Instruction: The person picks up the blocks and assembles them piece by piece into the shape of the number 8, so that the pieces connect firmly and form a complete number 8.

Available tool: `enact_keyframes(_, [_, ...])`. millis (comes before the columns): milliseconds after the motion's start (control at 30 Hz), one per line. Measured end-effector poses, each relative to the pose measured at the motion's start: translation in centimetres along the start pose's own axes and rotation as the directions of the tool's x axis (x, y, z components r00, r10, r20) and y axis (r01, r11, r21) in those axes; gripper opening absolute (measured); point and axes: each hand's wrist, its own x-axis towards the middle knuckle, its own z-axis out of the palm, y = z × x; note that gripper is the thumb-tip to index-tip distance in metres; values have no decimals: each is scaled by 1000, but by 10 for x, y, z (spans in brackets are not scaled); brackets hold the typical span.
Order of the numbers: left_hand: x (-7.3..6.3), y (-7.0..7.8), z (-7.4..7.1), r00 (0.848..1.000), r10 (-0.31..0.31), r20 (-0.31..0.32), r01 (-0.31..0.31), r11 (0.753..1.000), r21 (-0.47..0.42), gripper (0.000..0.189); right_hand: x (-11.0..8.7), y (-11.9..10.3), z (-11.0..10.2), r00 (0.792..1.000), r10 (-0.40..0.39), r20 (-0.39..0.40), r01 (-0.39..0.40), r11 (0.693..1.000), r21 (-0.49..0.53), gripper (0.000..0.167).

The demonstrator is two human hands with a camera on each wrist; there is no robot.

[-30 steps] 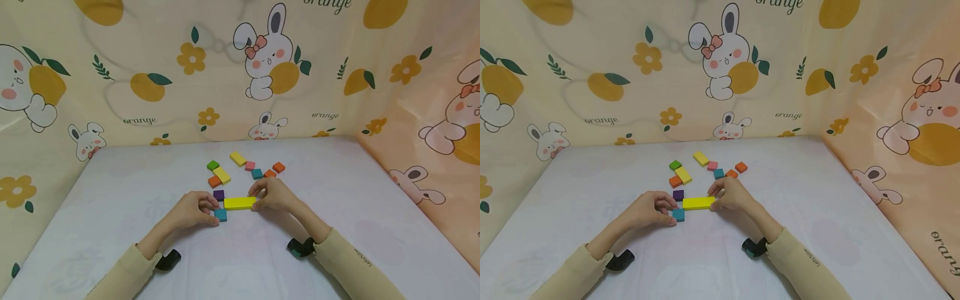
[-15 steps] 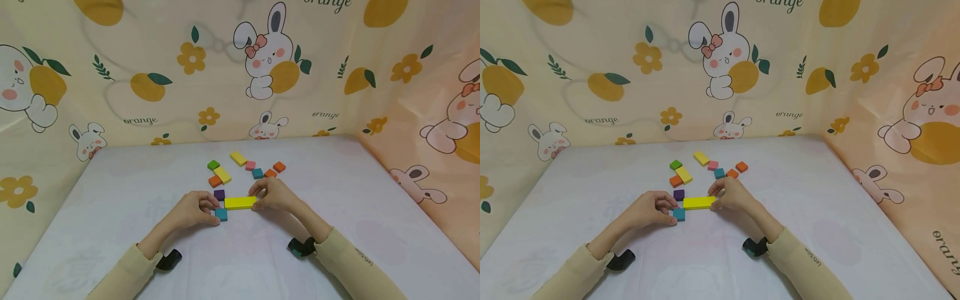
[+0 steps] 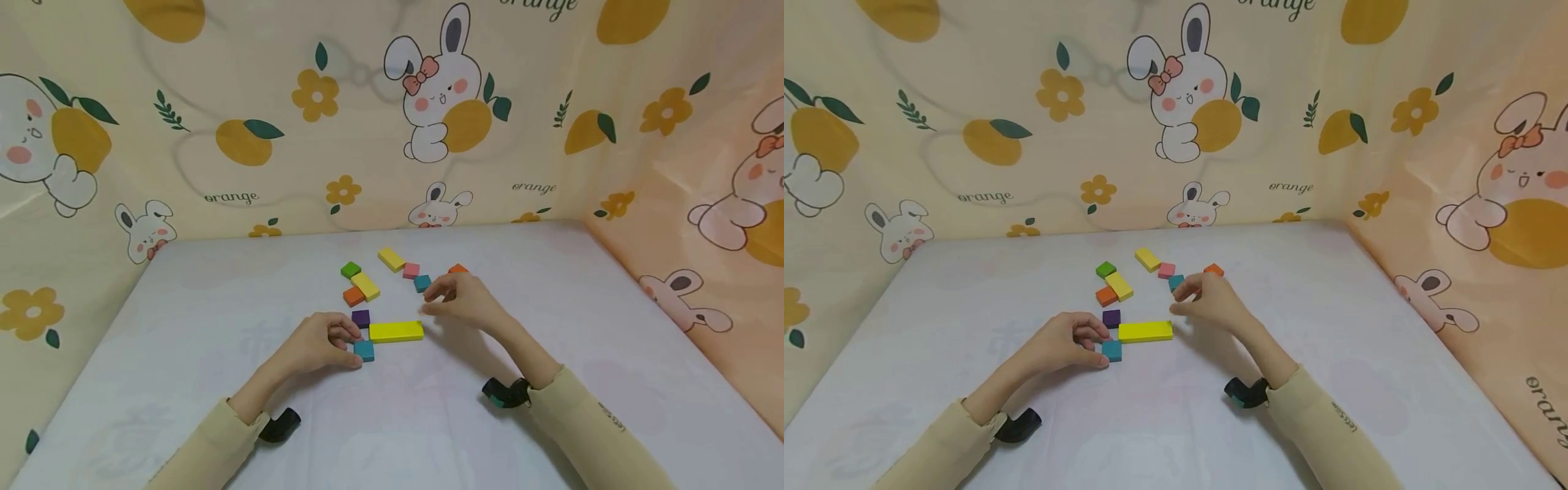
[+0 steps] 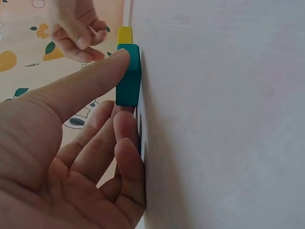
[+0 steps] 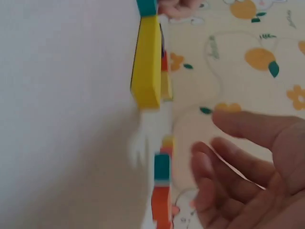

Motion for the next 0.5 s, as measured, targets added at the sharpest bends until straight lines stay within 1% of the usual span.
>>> enact_keyframes(67, [0,0,0,1000,1,5,-1,1000,7,37,3,6,-11,998,-26,-55,24,999,-32,23])
enact_keyframes(133, [1,1,1,1000,5,9,-5,1000,11,36,8,15,-25,995,-48,-93,42,997,-60,21])
enact_keyframes(267, [3,2,1,1000,4,8,-4,1000,12,36,26,36,-56,990,-91,-106,84,994,-66,25])
enact_keyframes(367, [3,3,0,1000,-5,-2,5,1000,8,37,40,52,-70,993,-106,-50,104,994,-36,33])
enact_keyframes(500, [2,0,-1,1000,-13,4,13,1000,3,37,51,72,-76,996,-70,52,70,998,-4,43])
